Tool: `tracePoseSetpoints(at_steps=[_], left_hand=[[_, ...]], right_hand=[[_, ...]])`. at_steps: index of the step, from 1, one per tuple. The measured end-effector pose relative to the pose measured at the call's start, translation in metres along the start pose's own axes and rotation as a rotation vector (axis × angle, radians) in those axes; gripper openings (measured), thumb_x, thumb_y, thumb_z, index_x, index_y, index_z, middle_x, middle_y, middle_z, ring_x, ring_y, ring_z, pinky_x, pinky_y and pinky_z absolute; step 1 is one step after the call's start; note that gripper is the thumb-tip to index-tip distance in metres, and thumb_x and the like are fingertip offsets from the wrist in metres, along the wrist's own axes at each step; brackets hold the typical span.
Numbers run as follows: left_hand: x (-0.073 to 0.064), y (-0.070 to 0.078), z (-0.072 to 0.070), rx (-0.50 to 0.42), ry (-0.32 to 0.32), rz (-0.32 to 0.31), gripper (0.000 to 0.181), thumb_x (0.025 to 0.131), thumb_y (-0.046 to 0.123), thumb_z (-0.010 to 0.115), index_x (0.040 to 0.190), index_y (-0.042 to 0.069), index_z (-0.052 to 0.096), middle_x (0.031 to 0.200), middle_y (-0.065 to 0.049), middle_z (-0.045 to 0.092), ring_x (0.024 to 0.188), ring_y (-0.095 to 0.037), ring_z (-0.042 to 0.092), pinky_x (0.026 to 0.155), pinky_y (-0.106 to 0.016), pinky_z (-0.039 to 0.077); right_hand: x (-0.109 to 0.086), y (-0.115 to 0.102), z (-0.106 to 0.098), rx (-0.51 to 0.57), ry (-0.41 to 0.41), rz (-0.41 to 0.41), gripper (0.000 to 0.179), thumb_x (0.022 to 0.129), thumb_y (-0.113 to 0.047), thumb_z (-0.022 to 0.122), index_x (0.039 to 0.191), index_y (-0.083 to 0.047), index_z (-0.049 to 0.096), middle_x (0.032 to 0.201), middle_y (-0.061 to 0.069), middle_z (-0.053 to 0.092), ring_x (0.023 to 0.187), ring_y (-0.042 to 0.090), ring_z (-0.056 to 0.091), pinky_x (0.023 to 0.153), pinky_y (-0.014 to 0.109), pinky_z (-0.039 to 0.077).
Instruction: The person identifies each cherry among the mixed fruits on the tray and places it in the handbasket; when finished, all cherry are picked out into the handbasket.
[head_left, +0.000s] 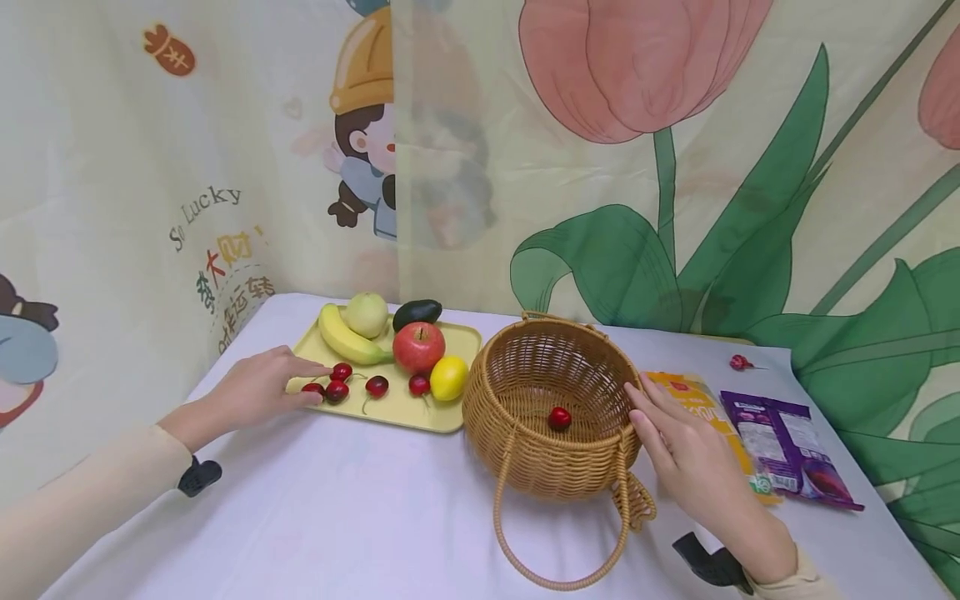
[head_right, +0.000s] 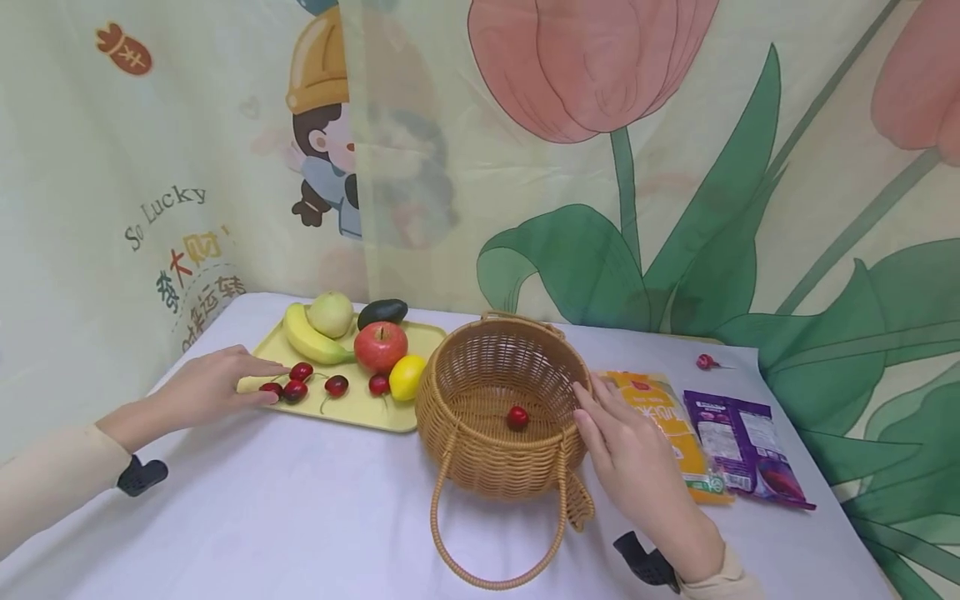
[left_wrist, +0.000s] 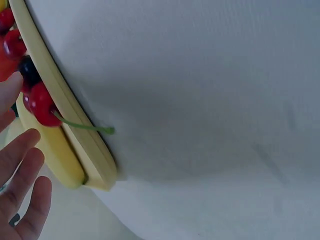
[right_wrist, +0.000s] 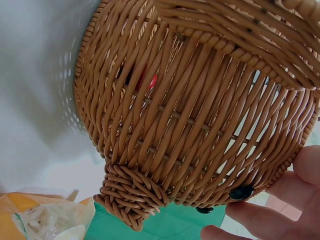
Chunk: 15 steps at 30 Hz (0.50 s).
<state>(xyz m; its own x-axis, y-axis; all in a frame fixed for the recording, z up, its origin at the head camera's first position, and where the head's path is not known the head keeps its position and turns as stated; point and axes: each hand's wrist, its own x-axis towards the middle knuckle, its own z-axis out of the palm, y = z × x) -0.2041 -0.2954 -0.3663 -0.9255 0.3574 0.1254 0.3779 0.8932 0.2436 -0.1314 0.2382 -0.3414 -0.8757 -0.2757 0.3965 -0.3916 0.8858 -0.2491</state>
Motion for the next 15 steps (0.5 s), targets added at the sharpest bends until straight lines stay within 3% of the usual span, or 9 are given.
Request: tracePoseSetpoints(at_steps=[6, 11, 15], left_hand=[[0.000, -0.011, 0.000, 0.014, -0.028, -0.060, 0.038, 0.086, 0.031, 0.082, 0.122, 0.019, 0.077, 0.078, -0.002, 0.058, 0.070, -0.014, 0.043, 0.057, -0.028, 0.034], [0.000, -0.013, 0.002, -0.008, -0.051, -0.051, 0.036, 0.086, 0.029, 0.082, 0.120, 0.020, 0.078, 0.075, 0.001, 0.054, 0.069, -0.014, 0.041, 0.059, -0.027, 0.033], [-0.002, -0.013, 0.006, -0.007, -0.060, -0.055, 0.035, 0.086, 0.028, 0.082, 0.120, 0.020, 0.078, 0.070, 0.002, 0.052, 0.068, -0.014, 0.039, 0.059, -0.027, 0.031]], right_hand=[[0.000, -0.002, 0.000, 0.003, 0.007, -0.001, 0.043, 0.107, -0.025, 0.054, 0.148, -0.009, 0.056, 0.155, 0.020, 0.048, 0.128, 0.054, 0.055, 0.096, 0.069, 0.047], [0.000, -0.002, 0.000, -0.006, 0.032, -0.012, 0.042, 0.107, -0.024, 0.055, 0.146, -0.008, 0.057, 0.155, 0.019, 0.049, 0.128, 0.053, 0.057, 0.097, 0.068, 0.047], [0.000, -0.001, 0.000, -0.004, 0.005, 0.000, 0.043, 0.107, -0.025, 0.054, 0.148, -0.010, 0.055, 0.156, 0.019, 0.047, 0.130, 0.053, 0.055, 0.097, 0.068, 0.046]])
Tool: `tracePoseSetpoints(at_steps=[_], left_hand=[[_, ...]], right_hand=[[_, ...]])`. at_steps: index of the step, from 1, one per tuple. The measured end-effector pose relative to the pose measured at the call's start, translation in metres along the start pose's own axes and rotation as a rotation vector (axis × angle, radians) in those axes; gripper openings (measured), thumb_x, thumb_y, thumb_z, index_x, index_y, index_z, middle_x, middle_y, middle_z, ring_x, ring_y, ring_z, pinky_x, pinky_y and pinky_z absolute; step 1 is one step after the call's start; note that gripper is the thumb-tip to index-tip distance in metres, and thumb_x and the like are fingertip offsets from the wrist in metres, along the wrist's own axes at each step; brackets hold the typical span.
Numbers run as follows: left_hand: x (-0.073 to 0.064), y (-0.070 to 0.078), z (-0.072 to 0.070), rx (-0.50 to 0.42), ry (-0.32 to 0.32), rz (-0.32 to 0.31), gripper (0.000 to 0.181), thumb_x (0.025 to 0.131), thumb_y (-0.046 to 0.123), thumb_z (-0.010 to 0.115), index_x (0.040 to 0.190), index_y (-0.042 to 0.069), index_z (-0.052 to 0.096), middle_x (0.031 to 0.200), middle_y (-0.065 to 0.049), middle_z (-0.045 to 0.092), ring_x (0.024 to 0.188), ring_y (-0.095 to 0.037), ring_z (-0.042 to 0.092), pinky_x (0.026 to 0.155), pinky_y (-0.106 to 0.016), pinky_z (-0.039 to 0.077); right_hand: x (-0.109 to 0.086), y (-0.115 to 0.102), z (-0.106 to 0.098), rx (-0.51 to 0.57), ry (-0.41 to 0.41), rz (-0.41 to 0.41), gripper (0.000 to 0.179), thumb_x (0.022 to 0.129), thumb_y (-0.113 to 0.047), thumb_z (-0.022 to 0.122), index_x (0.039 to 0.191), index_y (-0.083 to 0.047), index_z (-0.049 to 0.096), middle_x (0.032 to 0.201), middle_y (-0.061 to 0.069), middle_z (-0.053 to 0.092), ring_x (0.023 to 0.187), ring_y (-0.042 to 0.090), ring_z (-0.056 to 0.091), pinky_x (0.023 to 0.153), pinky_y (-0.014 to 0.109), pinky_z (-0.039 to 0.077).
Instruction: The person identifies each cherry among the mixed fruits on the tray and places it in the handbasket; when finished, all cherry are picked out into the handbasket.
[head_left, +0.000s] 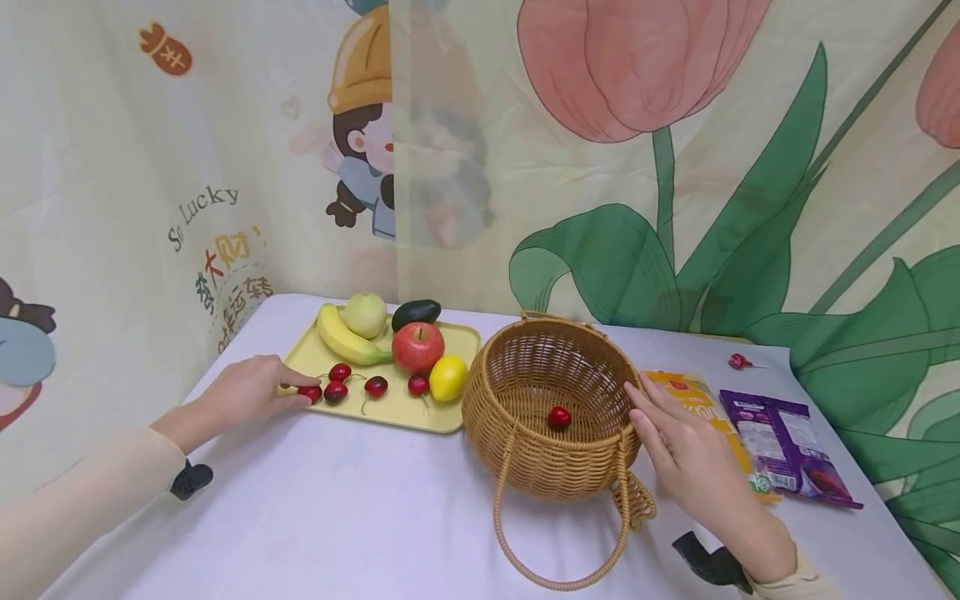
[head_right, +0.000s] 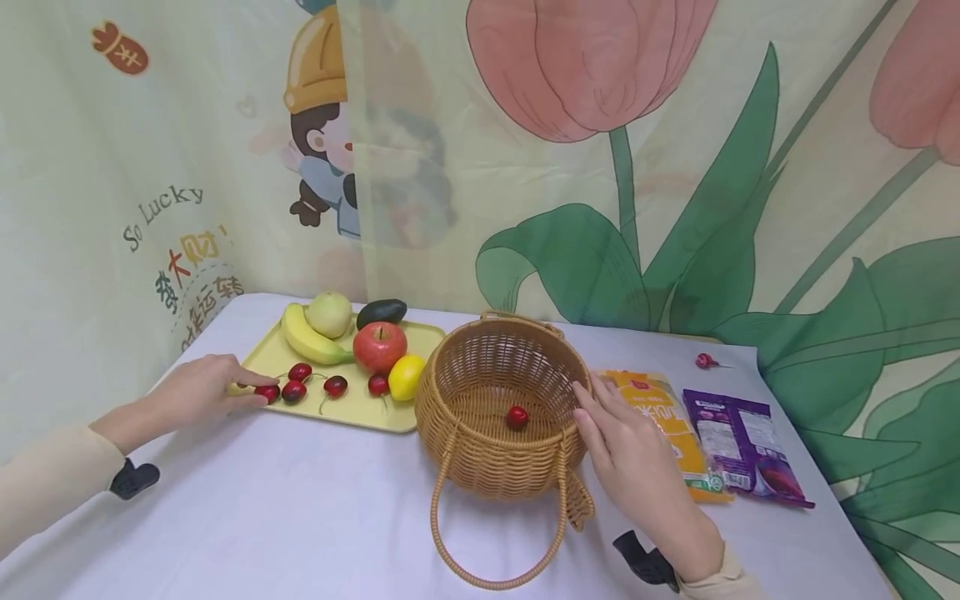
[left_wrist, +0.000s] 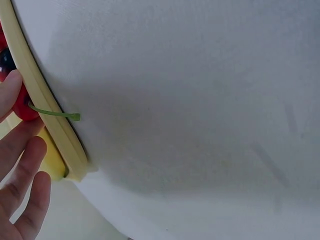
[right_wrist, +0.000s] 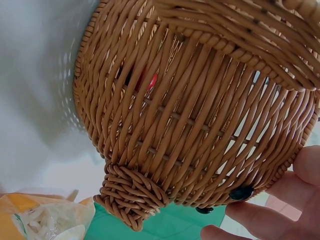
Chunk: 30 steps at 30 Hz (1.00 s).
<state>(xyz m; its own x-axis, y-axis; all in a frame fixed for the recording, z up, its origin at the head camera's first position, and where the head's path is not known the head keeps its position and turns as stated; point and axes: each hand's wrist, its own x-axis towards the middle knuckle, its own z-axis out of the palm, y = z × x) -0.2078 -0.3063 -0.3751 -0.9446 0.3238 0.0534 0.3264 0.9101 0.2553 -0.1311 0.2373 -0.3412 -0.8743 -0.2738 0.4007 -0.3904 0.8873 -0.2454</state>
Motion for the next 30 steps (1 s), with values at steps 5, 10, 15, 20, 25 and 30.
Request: tracePoseSetpoints(at_steps=[5, 10, 15, 20, 25, 30], left_hand=[[-0.0028, -0.0009, 0.0017, -0.002, -0.001, -0.006, 0.035, 0.086, 0.028, 0.082, 0.120, 0.017, 0.078, 0.061, 0.004, 0.051, 0.066, -0.014, 0.039, 0.058, -0.026, 0.030], [-0.0045, -0.0009, 0.0026, 0.005, 0.019, 0.006, 0.035, 0.086, 0.029, 0.082, 0.119, 0.017, 0.079, 0.062, 0.005, 0.050, 0.066, -0.013, 0.038, 0.058, -0.026, 0.030], [-0.0044, -0.0012, 0.0033, 0.022, 0.034, 0.016, 0.034, 0.086, 0.029, 0.082, 0.118, 0.018, 0.079, 0.061, 0.005, 0.048, 0.065, -0.012, 0.038, 0.057, -0.025, 0.030], [-0.0043, -0.0007, 0.0042, 0.044, 0.032, 0.024, 0.033, 0.087, 0.029, 0.082, 0.117, 0.017, 0.079, 0.058, 0.007, 0.050, 0.065, -0.012, 0.039, 0.057, -0.026, 0.030], [-0.0053, -0.0008, 0.0044, 0.052, 0.042, 0.019, 0.031, 0.087, 0.029, 0.081, 0.116, 0.018, 0.080, 0.060, 0.006, 0.048, 0.064, -0.012, 0.039, 0.057, -0.026, 0.030], [-0.0052, -0.0013, -0.0007, 0.048, 0.069, 0.040, 0.032, 0.086, 0.028, 0.083, 0.115, 0.017, 0.080, 0.066, 0.004, 0.050, 0.065, -0.012, 0.039, 0.058, -0.025, 0.030]], right_hand=[[0.0001, -0.0003, 0.0002, 0.001, -0.018, 0.006, 0.044, 0.107, -0.025, 0.055, 0.149, -0.010, 0.054, 0.158, 0.019, 0.046, 0.130, 0.053, 0.054, 0.097, 0.068, 0.046], [-0.0001, -0.0006, 0.0000, 0.001, -0.017, 0.006, 0.044, 0.107, -0.026, 0.054, 0.149, -0.010, 0.054, 0.157, 0.019, 0.046, 0.129, 0.054, 0.055, 0.097, 0.068, 0.046], [0.0001, -0.0003, 0.0001, 0.000, -0.024, 0.016, 0.045, 0.107, -0.027, 0.054, 0.150, -0.012, 0.054, 0.157, 0.019, 0.046, 0.129, 0.055, 0.054, 0.097, 0.068, 0.047], [0.0004, -0.0003, 0.0002, 0.001, -0.027, 0.019, 0.045, 0.107, -0.027, 0.054, 0.150, -0.012, 0.053, 0.157, 0.019, 0.046, 0.130, 0.054, 0.054, 0.097, 0.067, 0.047], [0.0001, -0.0002, 0.0005, -0.002, -0.019, 0.010, 0.045, 0.107, -0.027, 0.054, 0.149, -0.012, 0.054, 0.156, 0.019, 0.047, 0.130, 0.053, 0.055, 0.097, 0.067, 0.048], [0.0002, -0.0009, -0.0007, 0.002, -0.004, 0.006, 0.044, 0.108, -0.027, 0.053, 0.149, -0.012, 0.054, 0.156, 0.018, 0.047, 0.130, 0.051, 0.056, 0.097, 0.065, 0.048]])
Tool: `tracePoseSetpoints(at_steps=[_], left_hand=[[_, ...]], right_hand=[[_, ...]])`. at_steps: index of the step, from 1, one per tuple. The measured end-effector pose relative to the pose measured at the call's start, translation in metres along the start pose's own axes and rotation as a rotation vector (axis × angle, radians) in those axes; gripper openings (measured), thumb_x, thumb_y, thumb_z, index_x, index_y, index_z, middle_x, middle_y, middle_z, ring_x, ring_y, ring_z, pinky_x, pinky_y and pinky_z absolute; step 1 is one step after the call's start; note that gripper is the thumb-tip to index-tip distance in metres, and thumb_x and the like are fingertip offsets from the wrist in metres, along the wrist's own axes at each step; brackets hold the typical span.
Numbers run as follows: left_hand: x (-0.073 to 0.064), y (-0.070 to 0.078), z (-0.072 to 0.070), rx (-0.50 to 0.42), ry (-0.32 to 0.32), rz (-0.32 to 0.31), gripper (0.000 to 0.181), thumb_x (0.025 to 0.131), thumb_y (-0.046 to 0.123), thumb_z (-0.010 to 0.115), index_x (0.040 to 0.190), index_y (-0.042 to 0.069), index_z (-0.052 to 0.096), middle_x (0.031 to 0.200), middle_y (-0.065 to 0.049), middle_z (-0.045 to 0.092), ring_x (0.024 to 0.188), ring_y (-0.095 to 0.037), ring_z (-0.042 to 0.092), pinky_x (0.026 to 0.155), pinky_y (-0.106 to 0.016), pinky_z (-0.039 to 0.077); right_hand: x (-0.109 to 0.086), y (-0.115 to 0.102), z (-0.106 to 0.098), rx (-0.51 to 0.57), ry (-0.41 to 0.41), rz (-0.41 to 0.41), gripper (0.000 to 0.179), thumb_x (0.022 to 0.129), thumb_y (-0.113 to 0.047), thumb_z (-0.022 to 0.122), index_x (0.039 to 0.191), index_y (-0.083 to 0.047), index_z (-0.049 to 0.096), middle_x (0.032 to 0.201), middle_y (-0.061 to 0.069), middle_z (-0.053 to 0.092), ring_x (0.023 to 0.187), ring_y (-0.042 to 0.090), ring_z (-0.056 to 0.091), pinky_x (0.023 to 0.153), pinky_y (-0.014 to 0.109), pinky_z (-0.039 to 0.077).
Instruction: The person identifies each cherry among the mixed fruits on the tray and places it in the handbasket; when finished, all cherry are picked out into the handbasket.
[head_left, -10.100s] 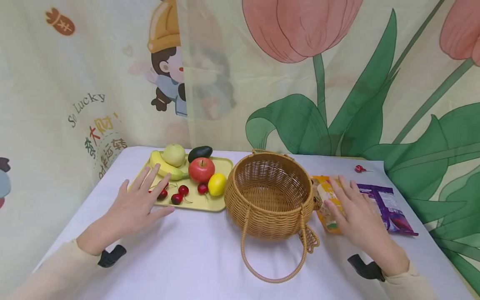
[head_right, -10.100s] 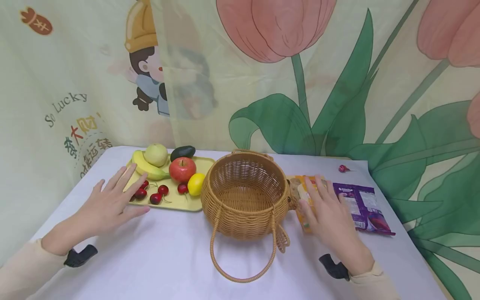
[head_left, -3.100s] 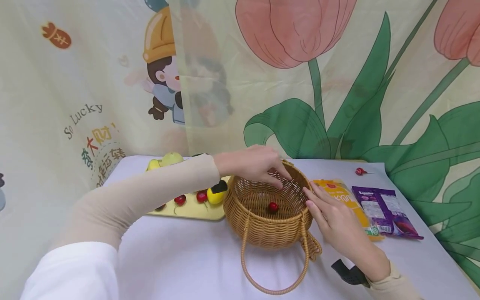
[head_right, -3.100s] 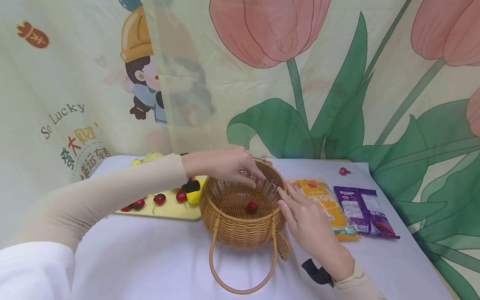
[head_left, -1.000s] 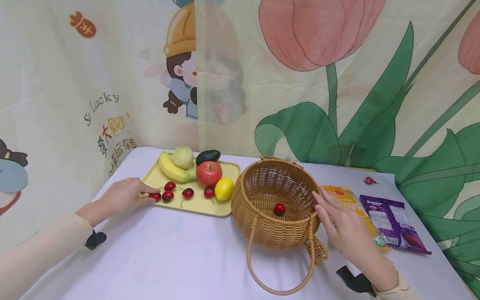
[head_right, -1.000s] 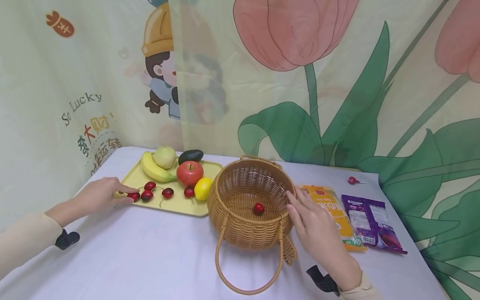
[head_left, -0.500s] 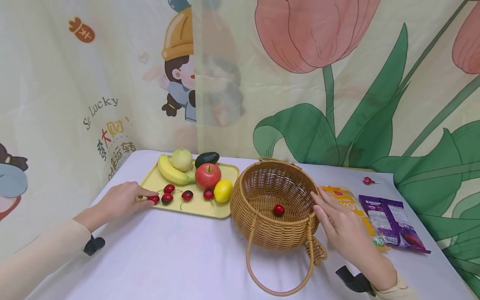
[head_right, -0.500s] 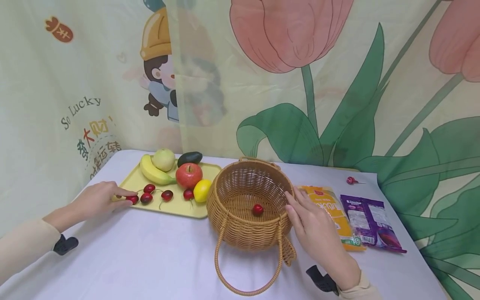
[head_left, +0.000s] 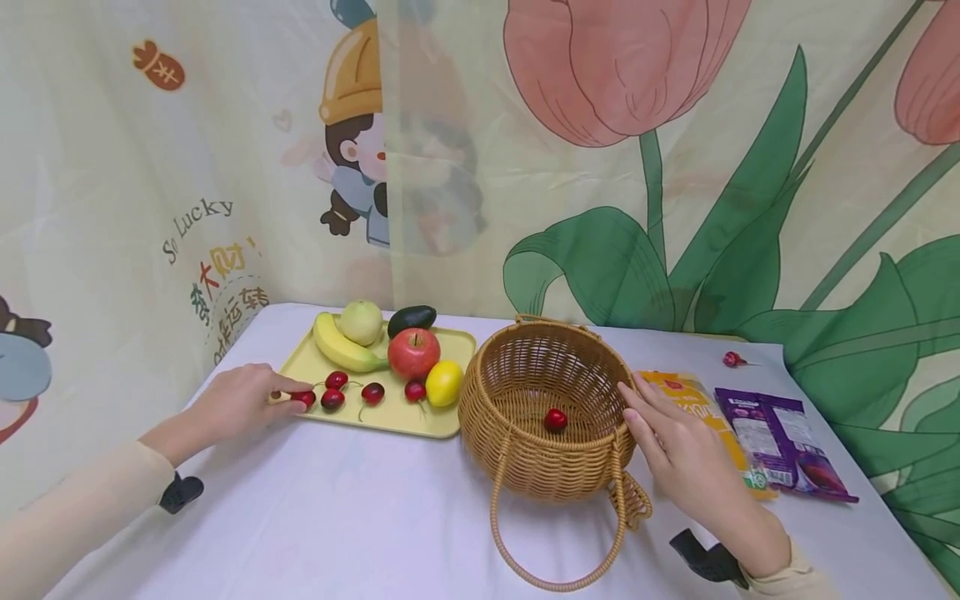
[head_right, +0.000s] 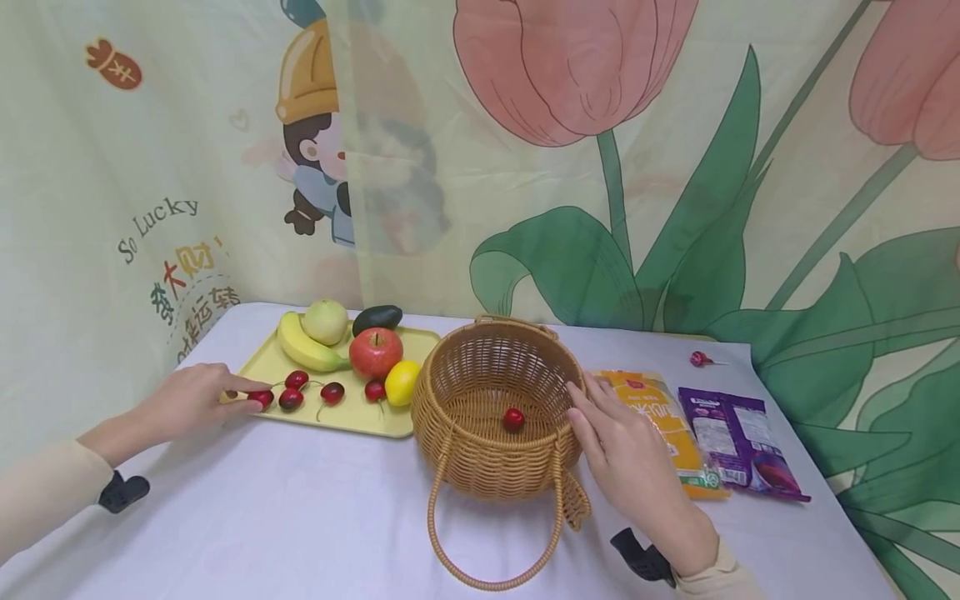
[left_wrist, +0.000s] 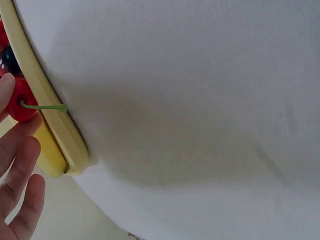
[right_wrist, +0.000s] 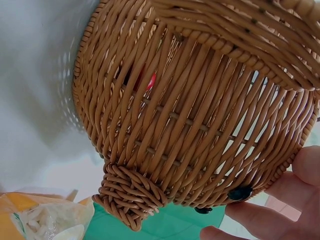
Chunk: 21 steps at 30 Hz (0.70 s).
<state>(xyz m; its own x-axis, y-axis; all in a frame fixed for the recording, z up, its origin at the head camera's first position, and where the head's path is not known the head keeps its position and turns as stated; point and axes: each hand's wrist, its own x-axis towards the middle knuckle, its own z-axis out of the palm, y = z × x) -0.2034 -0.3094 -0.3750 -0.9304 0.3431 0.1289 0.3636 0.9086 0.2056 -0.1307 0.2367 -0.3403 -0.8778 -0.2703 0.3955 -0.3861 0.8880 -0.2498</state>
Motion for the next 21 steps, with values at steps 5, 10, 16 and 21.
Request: tracePoseSetpoints(at_steps=[5, 10, 16, 21], left_hand=[[0.002, -0.001, -0.015, 0.012, -0.003, 0.043, 0.034, 0.084, 0.026, 0.084, 0.116, 0.015, 0.080, 0.063, 0.006, 0.048, 0.063, -0.011, 0.038, 0.057, -0.023, 0.030], [0.010, 0.006, -0.039, 0.047, 0.009, 0.100, 0.032, 0.083, 0.023, 0.085, 0.114, 0.014, 0.081, 0.063, 0.007, 0.051, 0.062, -0.010, 0.039, 0.053, -0.023, 0.032], [0.030, 0.029, -0.070, 0.121, 0.012, 0.163, 0.033, 0.082, 0.024, 0.086, 0.114, 0.018, 0.081, 0.065, 0.008, 0.058, 0.062, -0.008, 0.045, 0.053, -0.022, 0.036], [0.052, 0.054, -0.089, 0.154, 0.014, 0.222, 0.032, 0.084, 0.025, 0.085, 0.116, 0.019, 0.080, 0.065, 0.007, 0.060, 0.061, -0.009, 0.047, 0.052, -0.023, 0.037]], right_hand=[[0.000, 0.000, 0.000, 0.001, 0.012, -0.005, 0.044, 0.107, -0.026, 0.055, 0.148, -0.011, 0.055, 0.156, 0.018, 0.048, 0.129, 0.051, 0.056, 0.097, 0.064, 0.049], [0.000, 0.000, 0.000, -0.003, 0.015, -0.006, 0.044, 0.106, -0.024, 0.057, 0.148, -0.011, 0.055, 0.155, 0.019, 0.049, 0.129, 0.052, 0.056, 0.097, 0.063, 0.049], [0.000, 0.000, 0.001, -0.003, 0.006, 0.000, 0.044, 0.107, -0.027, 0.055, 0.148, -0.010, 0.055, 0.156, 0.019, 0.047, 0.131, 0.051, 0.055, 0.098, 0.062, 0.049], [0.000, 0.000, 0.001, 0.001, -0.006, 0.006, 0.045, 0.107, -0.027, 0.055, 0.149, -0.011, 0.054, 0.157, 0.019, 0.047, 0.131, 0.053, 0.055, 0.098, 0.064, 0.048]])
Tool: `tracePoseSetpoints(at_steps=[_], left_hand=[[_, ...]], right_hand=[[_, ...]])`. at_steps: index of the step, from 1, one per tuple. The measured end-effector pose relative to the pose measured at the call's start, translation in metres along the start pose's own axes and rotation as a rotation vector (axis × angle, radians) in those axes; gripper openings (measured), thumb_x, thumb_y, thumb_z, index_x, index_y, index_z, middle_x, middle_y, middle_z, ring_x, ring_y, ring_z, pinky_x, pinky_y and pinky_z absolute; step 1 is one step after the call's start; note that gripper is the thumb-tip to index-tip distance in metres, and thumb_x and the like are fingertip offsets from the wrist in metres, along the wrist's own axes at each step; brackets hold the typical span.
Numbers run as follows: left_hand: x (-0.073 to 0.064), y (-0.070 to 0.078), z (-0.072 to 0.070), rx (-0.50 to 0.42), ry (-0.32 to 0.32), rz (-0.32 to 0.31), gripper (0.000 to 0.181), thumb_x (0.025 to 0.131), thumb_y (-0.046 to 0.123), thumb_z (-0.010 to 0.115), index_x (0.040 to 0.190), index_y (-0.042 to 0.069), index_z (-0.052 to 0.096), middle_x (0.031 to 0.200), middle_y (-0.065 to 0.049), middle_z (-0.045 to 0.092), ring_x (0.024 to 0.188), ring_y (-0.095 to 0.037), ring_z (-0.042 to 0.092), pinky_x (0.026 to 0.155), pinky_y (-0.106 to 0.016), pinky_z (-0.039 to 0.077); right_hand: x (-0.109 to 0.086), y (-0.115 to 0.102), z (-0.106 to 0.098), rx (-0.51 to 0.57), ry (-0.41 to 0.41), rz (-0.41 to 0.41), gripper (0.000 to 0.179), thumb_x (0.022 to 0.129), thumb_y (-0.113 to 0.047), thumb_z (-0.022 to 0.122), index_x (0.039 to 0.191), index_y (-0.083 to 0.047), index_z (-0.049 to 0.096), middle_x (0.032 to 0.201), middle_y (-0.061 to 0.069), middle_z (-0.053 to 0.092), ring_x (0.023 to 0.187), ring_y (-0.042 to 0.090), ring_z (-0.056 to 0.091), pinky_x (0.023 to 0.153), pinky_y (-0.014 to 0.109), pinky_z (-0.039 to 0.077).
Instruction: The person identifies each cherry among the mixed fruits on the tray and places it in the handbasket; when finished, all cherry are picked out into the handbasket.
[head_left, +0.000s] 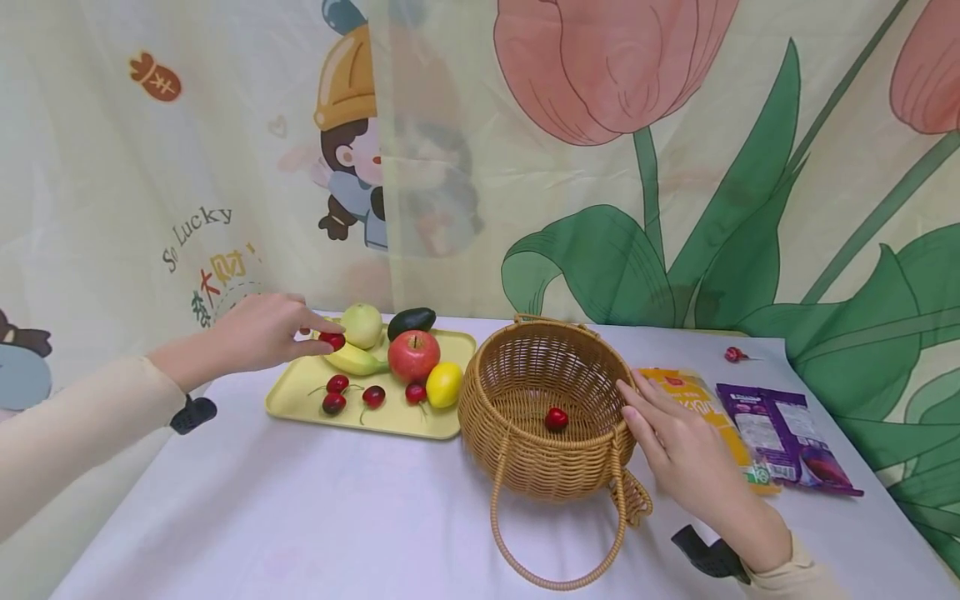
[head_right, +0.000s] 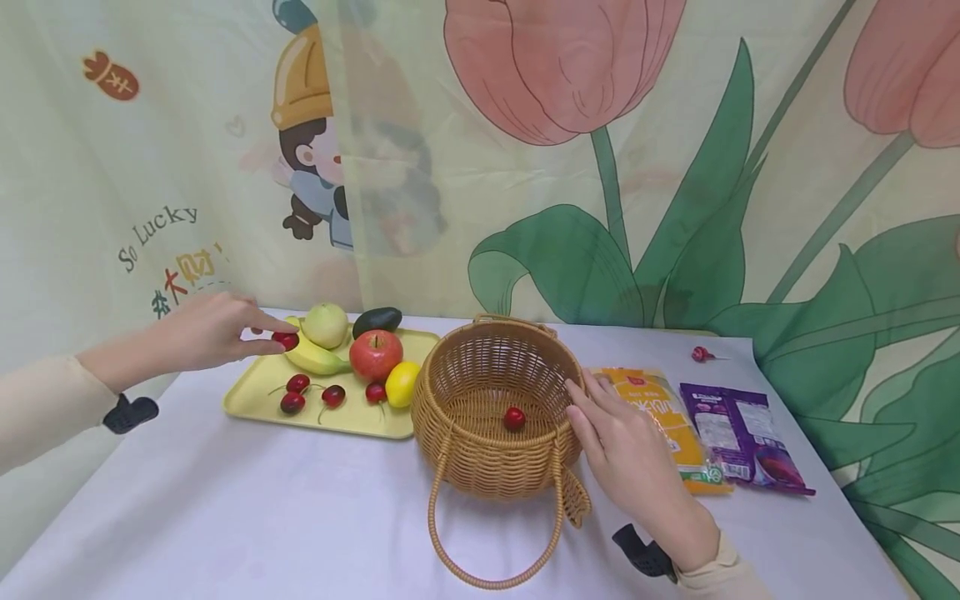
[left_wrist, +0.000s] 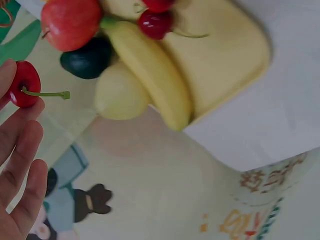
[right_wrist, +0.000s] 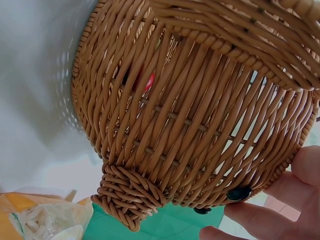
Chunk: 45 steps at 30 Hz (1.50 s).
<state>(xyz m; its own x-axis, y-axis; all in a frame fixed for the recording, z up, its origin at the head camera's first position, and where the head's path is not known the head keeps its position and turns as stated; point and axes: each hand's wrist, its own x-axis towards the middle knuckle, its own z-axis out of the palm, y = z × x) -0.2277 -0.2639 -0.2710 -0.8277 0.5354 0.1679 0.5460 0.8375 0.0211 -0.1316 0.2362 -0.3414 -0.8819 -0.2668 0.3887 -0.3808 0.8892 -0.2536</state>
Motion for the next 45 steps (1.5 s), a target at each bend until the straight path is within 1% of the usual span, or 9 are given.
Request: tracePoseSetpoints(at_steps=[5, 10, 15, 19, 23, 26, 33, 41, 45], left_hand=[[0.028, 0.019, -0.015, 0.010, -0.012, 0.082, 0.027, 0.087, 0.026, 0.083, 0.114, 0.022, 0.081, 0.084, 0.005, 0.073, 0.071, -0.012, 0.053, 0.057, -0.025, 0.043], [0.062, 0.045, -0.029, -0.032, -0.009, 0.199, 0.027, 0.088, 0.022, 0.082, 0.115, 0.020, 0.081, 0.094, 0.003, 0.077, 0.077, -0.015, 0.061, 0.066, -0.030, 0.050], [0.099, 0.086, -0.041, -0.066, -0.051, 0.320, 0.025, 0.091, 0.026, 0.079, 0.116, 0.023, 0.080, 0.101, 0.006, 0.079, 0.080, -0.014, 0.067, 0.069, -0.031, 0.054], [0.125, 0.119, -0.045, -0.036, -0.095, 0.382, 0.025, 0.094, 0.029, 0.076, 0.119, 0.029, 0.079, 0.099, 0.010, 0.079, 0.080, -0.014, 0.066, 0.064, -0.031, 0.050], [0.148, 0.142, -0.046, 0.002, -0.159, 0.427, 0.023, 0.095, 0.031, 0.074, 0.118, 0.031, 0.079, 0.104, 0.010, 0.080, 0.079, -0.013, 0.066, 0.060, -0.030, 0.046], [0.165, 0.156, -0.042, 0.019, -0.219, 0.445, 0.023, 0.094, 0.032, 0.075, 0.117, 0.029, 0.080, 0.107, 0.008, 0.080, 0.087, -0.012, 0.070, 0.064, -0.030, 0.051], [0.196, 0.184, -0.024, -0.009, -0.330, 0.469, 0.022, 0.095, 0.034, 0.075, 0.115, 0.028, 0.080, 0.104, 0.008, 0.079, 0.099, -0.008, 0.070, 0.087, -0.030, 0.055], [0.212, 0.211, 0.002, -0.029, -0.377, 0.469, 0.030, 0.094, 0.035, 0.075, 0.122, 0.025, 0.078, 0.116, 0.007, 0.077, 0.105, -0.006, 0.069, 0.091, -0.026, 0.055], [0.216, 0.218, 0.016, -0.023, -0.380, 0.502, 0.032, 0.095, 0.035, 0.075, 0.124, 0.023, 0.077, 0.116, 0.006, 0.077, 0.105, -0.006, 0.069, 0.092, -0.026, 0.056]], right_hand=[[0.000, 0.000, 0.000, 0.004, -0.003, 0.003, 0.045, 0.107, -0.027, 0.055, 0.150, -0.013, 0.053, 0.158, 0.018, 0.046, 0.130, 0.053, 0.054, 0.098, 0.065, 0.048], [0.000, 0.000, 0.000, 0.010, 0.008, -0.002, 0.044, 0.106, -0.025, 0.056, 0.149, -0.013, 0.054, 0.158, 0.017, 0.046, 0.129, 0.053, 0.056, 0.097, 0.063, 0.049], [0.000, 0.000, 0.001, 0.007, 0.019, -0.006, 0.044, 0.107, -0.027, 0.054, 0.149, -0.012, 0.054, 0.157, 0.017, 0.047, 0.130, 0.052, 0.056, 0.097, 0.063, 0.049], [0.002, 0.000, 0.000, 0.005, 0.012, -0.008, 0.045, 0.108, -0.029, 0.053, 0.150, -0.013, 0.053, 0.158, 0.016, 0.046, 0.131, 0.053, 0.055, 0.098, 0.065, 0.048], [0.003, 0.000, -0.001, 0.007, 0.003, 0.000, 0.045, 0.108, -0.030, 0.052, 0.150, -0.013, 0.053, 0.159, 0.016, 0.045, 0.132, 0.053, 0.054, 0.099, 0.065, 0.047], [0.002, 0.000, -0.001, 0.006, 0.001, 0.009, 0.045, 0.108, -0.029, 0.053, 0.150, -0.013, 0.053, 0.159, 0.017, 0.045, 0.132, 0.052, 0.054, 0.098, 0.063, 0.048], [0.000, 0.001, 0.002, 0.001, -0.008, 0.013, 0.045, 0.108, -0.028, 0.052, 0.150, -0.012, 0.053, 0.159, 0.017, 0.045, 0.132, 0.052, 0.053, 0.098, 0.063, 0.048], [-0.001, 0.001, 0.001, -0.001, 0.004, 0.001, 0.044, 0.107, -0.026, 0.054, 0.149, -0.012, 0.055, 0.157, 0.018, 0.047, 0.130, 0.051, 0.056, 0.097, 0.063, 0.050], [0.000, 0.000, 0.000, -0.004, 0.007, -0.003, 0.044, 0.107, -0.026, 0.054, 0.149, -0.012, 0.055, 0.157, 0.017, 0.047, 0.129, 0.051, 0.057, 0.096, 0.062, 0.050]])
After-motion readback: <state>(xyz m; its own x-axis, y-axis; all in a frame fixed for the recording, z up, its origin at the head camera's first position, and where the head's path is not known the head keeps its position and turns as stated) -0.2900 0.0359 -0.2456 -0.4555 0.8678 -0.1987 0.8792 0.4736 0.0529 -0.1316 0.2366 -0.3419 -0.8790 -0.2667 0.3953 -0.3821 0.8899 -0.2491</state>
